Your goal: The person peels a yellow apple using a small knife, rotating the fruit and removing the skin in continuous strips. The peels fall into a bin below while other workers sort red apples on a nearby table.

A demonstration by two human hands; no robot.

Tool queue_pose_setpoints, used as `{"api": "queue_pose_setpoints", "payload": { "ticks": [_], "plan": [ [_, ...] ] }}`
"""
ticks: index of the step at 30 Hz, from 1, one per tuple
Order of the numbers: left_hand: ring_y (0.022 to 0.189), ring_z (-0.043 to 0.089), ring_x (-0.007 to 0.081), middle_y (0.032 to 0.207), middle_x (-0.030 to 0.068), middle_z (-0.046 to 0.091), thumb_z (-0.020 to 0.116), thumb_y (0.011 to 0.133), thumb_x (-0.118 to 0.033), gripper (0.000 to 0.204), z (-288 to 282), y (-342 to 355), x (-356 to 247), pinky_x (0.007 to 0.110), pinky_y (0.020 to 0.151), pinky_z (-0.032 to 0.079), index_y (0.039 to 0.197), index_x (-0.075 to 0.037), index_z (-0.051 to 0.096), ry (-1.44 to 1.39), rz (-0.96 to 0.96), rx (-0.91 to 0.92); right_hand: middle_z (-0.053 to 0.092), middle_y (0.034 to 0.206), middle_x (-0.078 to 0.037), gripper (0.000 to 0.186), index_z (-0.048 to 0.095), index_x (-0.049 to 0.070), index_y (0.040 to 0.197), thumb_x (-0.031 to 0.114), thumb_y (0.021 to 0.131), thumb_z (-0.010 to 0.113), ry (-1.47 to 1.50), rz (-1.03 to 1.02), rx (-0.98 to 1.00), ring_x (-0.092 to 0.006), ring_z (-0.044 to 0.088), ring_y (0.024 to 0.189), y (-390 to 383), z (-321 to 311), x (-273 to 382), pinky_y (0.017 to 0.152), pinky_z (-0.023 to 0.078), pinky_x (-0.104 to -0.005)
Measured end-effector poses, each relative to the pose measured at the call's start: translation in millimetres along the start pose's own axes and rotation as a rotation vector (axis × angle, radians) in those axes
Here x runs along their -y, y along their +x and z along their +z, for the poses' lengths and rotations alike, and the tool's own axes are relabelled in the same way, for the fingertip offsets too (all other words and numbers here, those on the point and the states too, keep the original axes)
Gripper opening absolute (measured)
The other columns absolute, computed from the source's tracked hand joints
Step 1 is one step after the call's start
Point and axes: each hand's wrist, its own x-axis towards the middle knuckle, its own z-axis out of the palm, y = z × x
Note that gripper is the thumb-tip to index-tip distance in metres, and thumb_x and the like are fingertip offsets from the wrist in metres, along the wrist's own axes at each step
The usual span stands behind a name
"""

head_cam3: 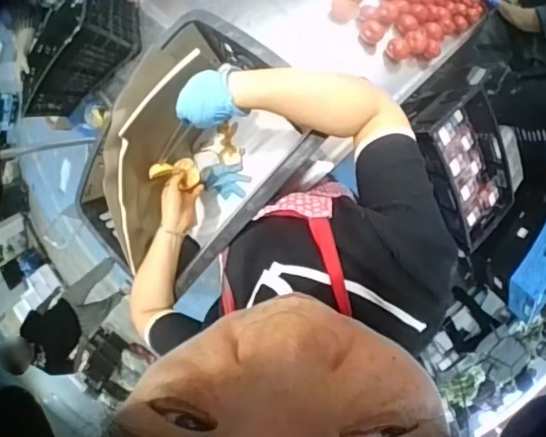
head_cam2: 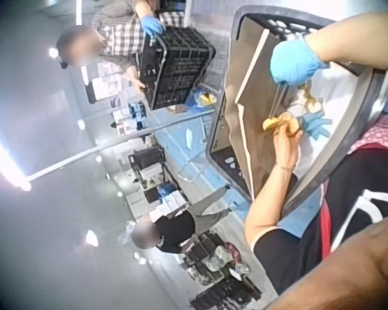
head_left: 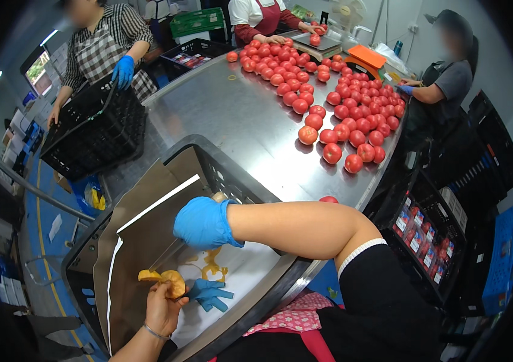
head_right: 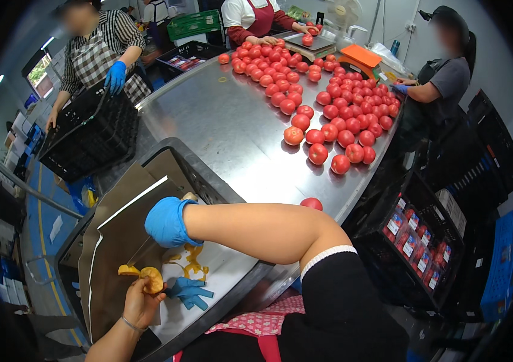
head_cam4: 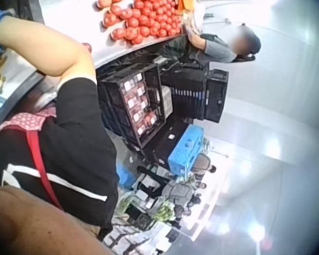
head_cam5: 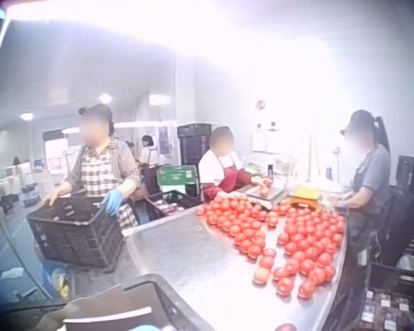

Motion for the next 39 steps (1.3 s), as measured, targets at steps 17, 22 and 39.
{"api": "queue_pose_setpoints", "payload": {
  "ticks": [17, 22, 39],
  "plan": [
    [0.09, 0.062, 0.0257, 0.099, 0.0162, 0.06, 0.049, 0.09, -0.014, 0.026, 5, 1, 2, 0.032, 0.062, 0.051, 0.11, 0.003, 0.047, 0.039, -0.003, -0.003, 0.061, 0.082, -0.017, 0.018, 0.065, 0.004, 0.084, 0.018, 0.08, 0.054, 0.158, -0.018, -0.113, -0.0353, 0.059, 0.078, -8, -4, -1, 0.072, 0.048, -0.0418],
    [0.088, 0.062, 0.0214, 0.098, 0.0132, 0.061, 0.048, 0.09, -0.015, 0.026, 0, 1, 6, 0.03, 0.063, 0.052, 0.11, 0.001, 0.046, 0.059, 0.009, -0.048, 0.061, 0.083, -0.016, 0.018, 0.063, 0.004, 0.085, 0.02, 0.081, 0.055, 0.121, -0.075, -0.135, -0.0348, 0.059, 0.078, -1, -3, 1, 0.07, 0.047, -0.0421],
    [0.096, 0.053, 0.0177, 0.115, 0.0138, 0.047, 0.056, 0.084, -0.034, 0.058, 10, 7, 12, 0.027, 0.06, 0.052, 0.124, -0.003, 0.027, 0.156, -0.008, -0.087, 0.056, 0.069, -0.016, 0.01, 0.061, 0.003, 0.072, 0.013, 0.075, 0.063, 0.117, -0.083, -0.201, -0.0339, 0.055, 0.068, -4, -5, 16, 0.063, 0.044, -0.042]
  ]
}}
